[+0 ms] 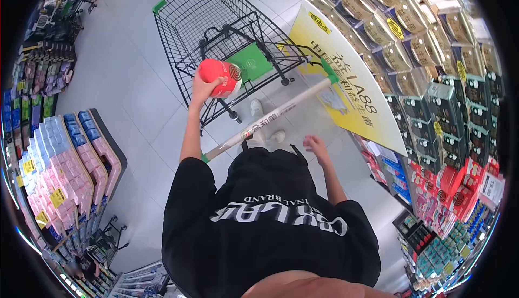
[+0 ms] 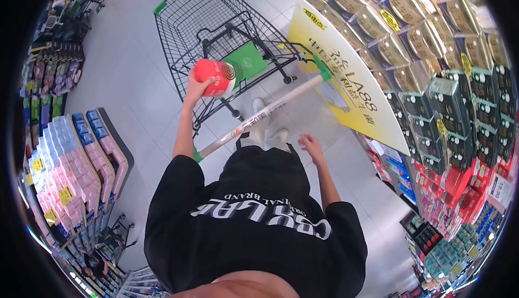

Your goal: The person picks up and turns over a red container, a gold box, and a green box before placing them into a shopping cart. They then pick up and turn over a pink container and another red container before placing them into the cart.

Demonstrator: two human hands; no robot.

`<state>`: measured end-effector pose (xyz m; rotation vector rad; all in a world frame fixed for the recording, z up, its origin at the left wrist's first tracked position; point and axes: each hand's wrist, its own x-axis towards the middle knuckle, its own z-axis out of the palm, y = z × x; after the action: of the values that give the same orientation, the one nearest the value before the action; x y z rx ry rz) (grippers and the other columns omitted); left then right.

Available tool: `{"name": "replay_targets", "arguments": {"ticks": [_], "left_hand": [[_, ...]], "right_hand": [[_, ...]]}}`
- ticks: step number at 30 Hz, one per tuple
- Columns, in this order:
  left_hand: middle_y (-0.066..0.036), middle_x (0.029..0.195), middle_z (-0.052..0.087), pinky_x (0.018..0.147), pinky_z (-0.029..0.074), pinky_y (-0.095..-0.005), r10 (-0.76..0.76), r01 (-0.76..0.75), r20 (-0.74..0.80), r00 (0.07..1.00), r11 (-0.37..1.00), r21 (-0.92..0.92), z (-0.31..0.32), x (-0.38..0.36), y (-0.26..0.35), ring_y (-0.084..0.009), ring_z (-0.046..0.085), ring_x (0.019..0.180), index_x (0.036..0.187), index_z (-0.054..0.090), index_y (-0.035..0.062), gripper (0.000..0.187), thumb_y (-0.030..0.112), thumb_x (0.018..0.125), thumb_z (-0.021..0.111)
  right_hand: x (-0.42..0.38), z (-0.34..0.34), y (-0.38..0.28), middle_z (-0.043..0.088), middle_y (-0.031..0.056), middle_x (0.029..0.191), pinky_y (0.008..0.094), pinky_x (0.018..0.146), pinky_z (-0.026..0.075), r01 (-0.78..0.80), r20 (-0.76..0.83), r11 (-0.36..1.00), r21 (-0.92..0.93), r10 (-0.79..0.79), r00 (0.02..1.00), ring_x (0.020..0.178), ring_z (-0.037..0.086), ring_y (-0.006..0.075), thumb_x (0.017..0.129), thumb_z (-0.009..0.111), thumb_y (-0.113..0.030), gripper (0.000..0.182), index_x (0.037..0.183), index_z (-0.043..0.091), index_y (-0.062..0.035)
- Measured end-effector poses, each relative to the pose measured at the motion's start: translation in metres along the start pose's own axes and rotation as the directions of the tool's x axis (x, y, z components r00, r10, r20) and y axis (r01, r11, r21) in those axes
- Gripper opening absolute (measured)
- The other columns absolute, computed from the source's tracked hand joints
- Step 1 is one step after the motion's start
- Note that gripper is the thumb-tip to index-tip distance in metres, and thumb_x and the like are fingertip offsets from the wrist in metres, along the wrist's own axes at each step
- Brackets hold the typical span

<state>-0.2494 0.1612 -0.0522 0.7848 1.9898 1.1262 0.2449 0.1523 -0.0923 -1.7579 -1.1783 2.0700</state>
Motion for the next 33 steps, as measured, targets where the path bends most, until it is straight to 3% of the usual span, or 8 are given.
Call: {"name": "replay_targets", "arguments": {"ticks": [6,14,18,20,22,25,29,33], "left_hand": [[-0.017,0.139,0.037,0.107,0.032,-0.0367,0.266,-0.157,0.413,0.871,0.947,-0.279,-0.04,-0.082,0.168,-0.0262,0.039,0.128,0.141,0.024,-0.0027,0.114,0.041,0.055,0.086],[-0.019,0.143,0.032,0.109,0.028,-0.0386,0.474,-0.11,0.829,0.296,0.879,-0.463,0.046,-0.16,0.234,-0.026,0.035,0.132,0.139,0.032,-0.0021,0.116,0.063,0.054,0.078],[-0.017,0.141,0.038,0.105,0.035,-0.0397,0.514,-0.082,0.668,0.538,0.821,-0.565,0.113,-0.19,0.23,-0.027,0.04,0.129,0.136,0.037,0.001,0.093,0.068,0.076,0.058],[-0.015,0.134,0.047,0.103,0.038,-0.0394,0.198,0.262,0.652,0.732,0.801,-0.538,0.146,-0.199,0.198,-0.0264,0.047,0.123,0.135,0.039,0.0007,0.08,0.066,0.088,0.038],[-0.016,0.128,0.053,0.101,0.041,-0.0387,0.154,0.491,0.733,0.663,0.65,-0.58,0.17,-0.22,0.204,-0.0256,0.052,0.117,0.133,0.04,0.0002,0.075,0.062,0.094,0.026],[-0.015,0.127,0.053,0.102,0.039,-0.0374,0.125,0.458,0.675,0.727,0.643,-0.613,0.202,-0.235,0.182,-0.0272,0.052,0.118,0.131,0.044,-0.0007,0.07,0.058,0.095,0.028],[-0.017,0.124,0.055,0.102,0.036,-0.0381,0.526,-0.281,0.622,0.58,0.846,-0.454,0.217,-0.244,0.163,-0.0291,0.052,0.117,0.128,0.048,-0.002,0.058,0.044,0.096,0.036],[-0.02,0.124,0.053,0.103,0.033,-0.039,0.6,-0.578,0.724,0.339,0.74,-0.343,0.217,-0.272,0.2,-0.0313,0.049,0.119,0.128,0.048,-0.0025,0.054,0.04,0.093,0.043]], "right_hand": [[-0.06,0.058,-0.153,0.062,0.0095,0.109,0.0295,0.077,0.051,0.424,0.222,0.879,0.22,-0.468,0.855,0.093,0.062,0.0164,0.098,0.046,-0.028,0.033,0.119,0.054,-0.0045],[-0.123,0.072,-0.155,0.043,0.0131,0.136,0.0393,0.103,0.039,0.15,0.287,0.514,0.845,-0.672,0.683,0.128,0.042,0.0233,0.097,0.037,-0.05,0.064,0.145,0.023,-0.0093],[-0.166,0.045,-0.132,0.035,0.0138,0.142,0.039,0.11,0.029,0.58,-0.127,0.362,0.73,-0.762,0.635,0.131,0.037,0.0237,0.083,0.067,-0.034,0.089,0.147,0.01,-0.0079],[-0.171,0.037,-0.116,0.03,0.0154,0.143,0.0386,0.11,0.027,0.794,-0.282,0.356,0.493,-0.797,0.533,0.134,0.031,0.0247,0.074,0.076,-0.019,0.101,0.147,0.007,-0.0077],[-0.188,0.032,-0.114,0.028,0.0161,0.143,0.0385,0.11,0.026,0.917,-0.351,0.331,0.223,-0.85,0.393,0.134,0.03,0.0252,0.072,0.076,-0.015,0.101,0.147,0.008,-0.0081],[-0.188,0.016,-0.092,0.026,0.0119,0.146,0.0397,0.111,0.023,0.756,-0.378,0.464,0.461,-0.669,0.641,0.136,0.026,0.0222,0.086,0.061,-0.042,0.085,0.146,0.011,-0.0082],[-0.197,-0.022,-0.054,0.041,0.0101,0.14,0.0415,0.102,0.037,0.328,-0.058,0.489,0.808,-0.488,0.871,0.129,0.04,0.0254,0.088,0.046,-0.061,0.077,0.142,0.027,-0.0094],[-0.202,-0.027,-0.014,0.049,0.0095,0.133,0.0468,0.081,0.052,0.246,-0.034,0.4,0.883,-0.468,0.883,0.114,0.054,0.0276,0.089,0.048,-0.055,0.068,0.138,0.034,-0.009]]}}
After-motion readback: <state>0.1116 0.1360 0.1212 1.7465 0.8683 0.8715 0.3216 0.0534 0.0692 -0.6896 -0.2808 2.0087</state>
